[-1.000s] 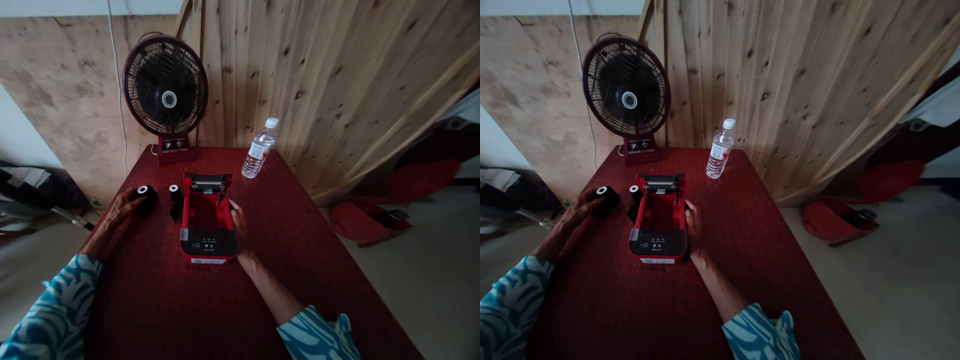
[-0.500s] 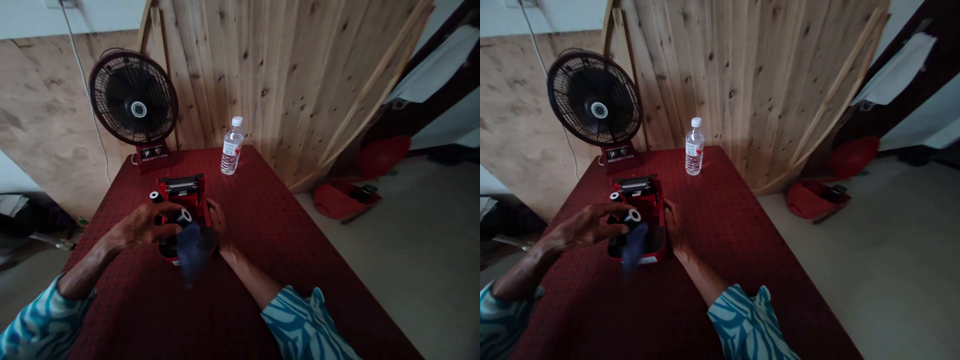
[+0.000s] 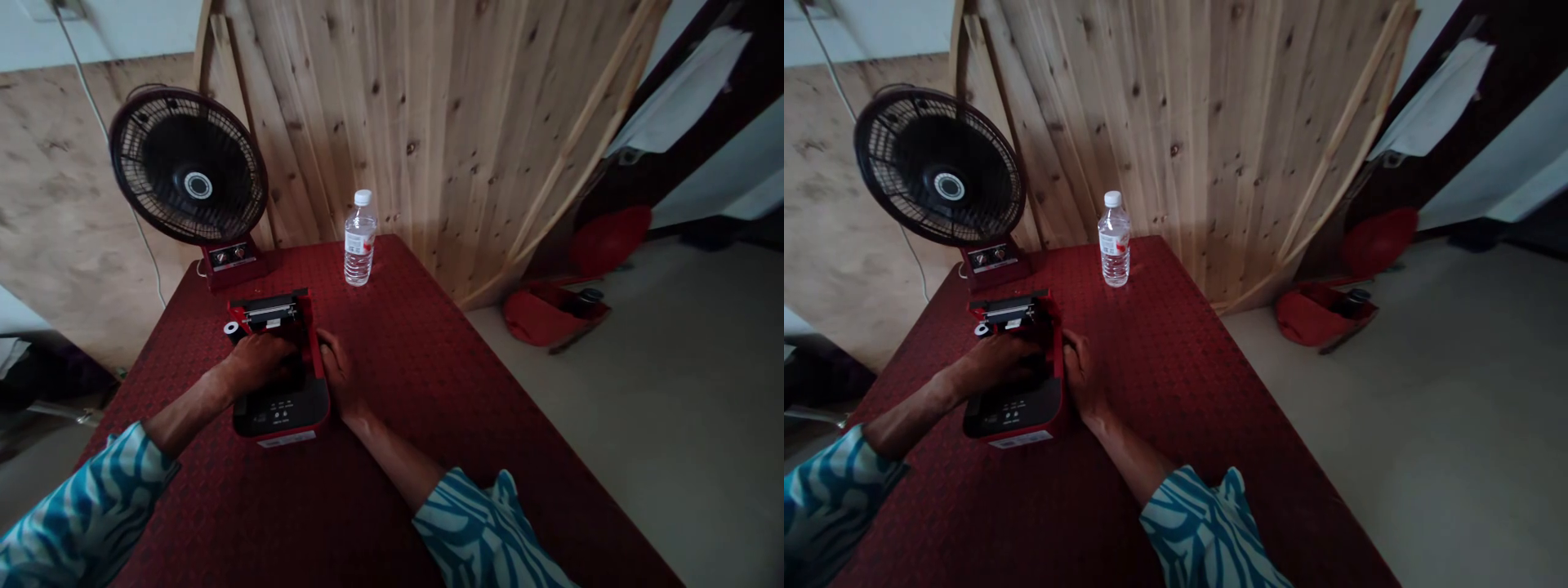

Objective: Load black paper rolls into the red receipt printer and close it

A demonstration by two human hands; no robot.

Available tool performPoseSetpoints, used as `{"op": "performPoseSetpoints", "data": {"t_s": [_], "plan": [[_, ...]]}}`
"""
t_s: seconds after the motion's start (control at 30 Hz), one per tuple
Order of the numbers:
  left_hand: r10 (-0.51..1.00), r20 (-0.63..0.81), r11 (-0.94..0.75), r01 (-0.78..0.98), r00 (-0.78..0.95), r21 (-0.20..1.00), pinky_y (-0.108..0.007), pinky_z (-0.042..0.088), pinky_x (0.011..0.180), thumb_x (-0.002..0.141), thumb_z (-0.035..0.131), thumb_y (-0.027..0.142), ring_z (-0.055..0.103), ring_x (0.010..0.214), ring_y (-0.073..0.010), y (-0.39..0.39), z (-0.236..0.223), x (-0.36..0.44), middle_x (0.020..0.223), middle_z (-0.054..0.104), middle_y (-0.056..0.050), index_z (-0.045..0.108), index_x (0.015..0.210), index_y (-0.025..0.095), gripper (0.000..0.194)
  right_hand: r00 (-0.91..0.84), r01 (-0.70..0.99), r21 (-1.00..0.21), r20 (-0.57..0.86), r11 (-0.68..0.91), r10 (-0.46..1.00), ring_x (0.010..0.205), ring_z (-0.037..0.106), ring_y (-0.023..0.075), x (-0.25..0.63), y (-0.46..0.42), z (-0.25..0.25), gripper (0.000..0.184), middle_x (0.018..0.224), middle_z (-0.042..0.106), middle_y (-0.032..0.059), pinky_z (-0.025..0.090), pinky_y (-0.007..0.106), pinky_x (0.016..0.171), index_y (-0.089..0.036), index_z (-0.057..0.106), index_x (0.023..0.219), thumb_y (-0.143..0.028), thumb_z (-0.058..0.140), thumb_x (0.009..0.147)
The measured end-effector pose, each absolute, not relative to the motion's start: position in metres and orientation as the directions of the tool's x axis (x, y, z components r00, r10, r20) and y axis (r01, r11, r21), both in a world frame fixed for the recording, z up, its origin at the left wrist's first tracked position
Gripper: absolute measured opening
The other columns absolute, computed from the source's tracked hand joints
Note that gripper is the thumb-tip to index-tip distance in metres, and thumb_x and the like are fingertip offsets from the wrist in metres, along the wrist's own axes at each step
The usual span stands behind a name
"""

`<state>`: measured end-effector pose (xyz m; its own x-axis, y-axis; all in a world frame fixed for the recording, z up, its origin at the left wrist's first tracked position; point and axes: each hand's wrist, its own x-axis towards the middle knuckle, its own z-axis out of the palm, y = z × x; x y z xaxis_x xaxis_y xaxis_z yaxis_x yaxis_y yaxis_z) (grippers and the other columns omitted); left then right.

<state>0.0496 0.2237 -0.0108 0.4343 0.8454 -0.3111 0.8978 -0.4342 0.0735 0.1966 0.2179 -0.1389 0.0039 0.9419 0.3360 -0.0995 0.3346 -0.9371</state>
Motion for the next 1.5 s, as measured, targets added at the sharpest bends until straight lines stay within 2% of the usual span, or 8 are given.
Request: {"op": "performPoseSetpoints", "data": {"t_s": [0.1,0.23,0.4,0.73,0.87,1.07,1.3,1.5], "plan": [[0.837,-0.291,-0.446,0.886,0.464,0.127,-0.041,0.052,0.086,0.080,0.064,0.014,0.069,0.101,-0.0309,0.225,-0.012,0.043,0.106,0.075,-0.013,0.073,0.106,0.019,0.027,0.003,-0.098,-0.942,0.322,0.321,0.947,0.119,0.058,0.0211,0.197,0.217,-0.137,0.038,0.124,0.065,0.0082,0.043,0.041,0.106,-0.024,0.061,0.122,-0.039,0.041,0.093],[0.859,-0.166,-0.429,0.857,0.485,0.284,-0.035,0.052,0.088,0.091,0.057,0.029,0.069,0.102,-0.0239,0.209,0.001,0.023,0.117,0.072,-0.007,0.066,0.123,0.023,0.033,0.007,-0.100,-0.946,0.311,0.310,0.951,0.119,0.058,0.0201,0.197,0.217,-0.137,0.038,0.125,0.065,0.0078,0.043,0.039,0.106,-0.023,0.061,0.122,-0.039,0.042,0.093],[0.908,-0.032,-0.350,0.797,0.418,0.492,-0.030,0.054,0.078,0.091,0.056,0.046,0.071,0.089,-0.0197,0.165,0.006,0.004,0.107,0.075,-0.002,0.070,0.114,0.027,0.033,0.016,-0.096,-0.945,0.311,0.311,0.950,0.117,0.058,0.0196,0.196,0.215,-0.136,0.036,0.122,0.067,0.0056,0.043,0.038,0.104,-0.025,0.062,0.120,-0.039,0.043,0.093],[0.764,0.392,-0.632,0.717,0.513,0.293,-0.028,0.049,0.072,0.096,0.052,0.029,0.068,0.078,-0.0158,0.154,-0.016,0.015,0.085,0.074,-0.001,0.071,0.091,0.022,0.022,0.023,-0.138,-0.944,0.299,0.299,0.954,0.117,0.059,0.0191,0.195,0.215,-0.133,0.037,0.123,0.067,0.0052,0.043,0.036,0.103,-0.024,0.062,0.120,-0.039,0.042,0.093],[0.724,0.420,-0.658,0.731,0.547,0.181,-0.033,0.043,0.077,0.098,0.051,0.026,0.065,0.084,-0.0175,0.140,-0.018,0.020,0.092,0.073,-0.001,0.070,0.096,0.023,0.019,0.024,-0.128,-0.950,0.285,0.286,0.958,0.117,0.059,0.0194,0.196,0.215,-0.132,0.037,0.123,0.067,0.0050,0.043,0.036,0.103,-0.024,0.063,0.119,-0.040,0.043,0.093],[0.680,0.487,-0.677,0.725,0.549,0.127,-0.035,0.040,0.081,0.096,0.054,0.025,0.061,0.086,-0.0181,0.122,-0.021,0.028,0.096,0.070,-0.002,0.068,0.102,0.022,0.016,0.022,-0.132,-0.955,0.264,0.264,0.964,0.119,0.059,0.0208,0.196,0.214,-0.135,0.038,0.125,0.067,0.0047,0.042,0.039,0.106,-0.026,0.063,0.119,-0.044,0.044,0.092],[0.595,0.613,-0.675,0.737,0.520,0.030,-0.041,0.038,0.099,0.094,0.056,0.020,0.064,0.099,-0.0214,0.116,-0.040,0.027,0.100,0.072,-0.006,0.067,0.107,0.018,0.017,0.073,-0.192,-0.971,0.129,0.141,0.989,0.120,0.059,0.0244,0.200,0.230,-0.130,0.045,0.127,0.066,0.0057,0.042,0.047,0.107,-0.026,0.061,0.121,-0.055,0.046,0.090],[0.521,0.697,-0.684,0.729,0.492,-0.003,-0.038,0.040,0.101,0.093,0.058,0.021,0.065,0.102,-0.0202,0.116,-0.049,0.022,0.099,0.075,-0.004,0.069,0.106,0.019,0.017,-0.006,-0.233,-0.946,0.235,0.227,0.972,0.120,0.059,0.0237,0.190,0.270,-0.092,0.049,0.127,0.066,0.0035,0.043,0.045,0.107,-0.029,0.062,0.120,-0.062,0.044,0.088]]}}
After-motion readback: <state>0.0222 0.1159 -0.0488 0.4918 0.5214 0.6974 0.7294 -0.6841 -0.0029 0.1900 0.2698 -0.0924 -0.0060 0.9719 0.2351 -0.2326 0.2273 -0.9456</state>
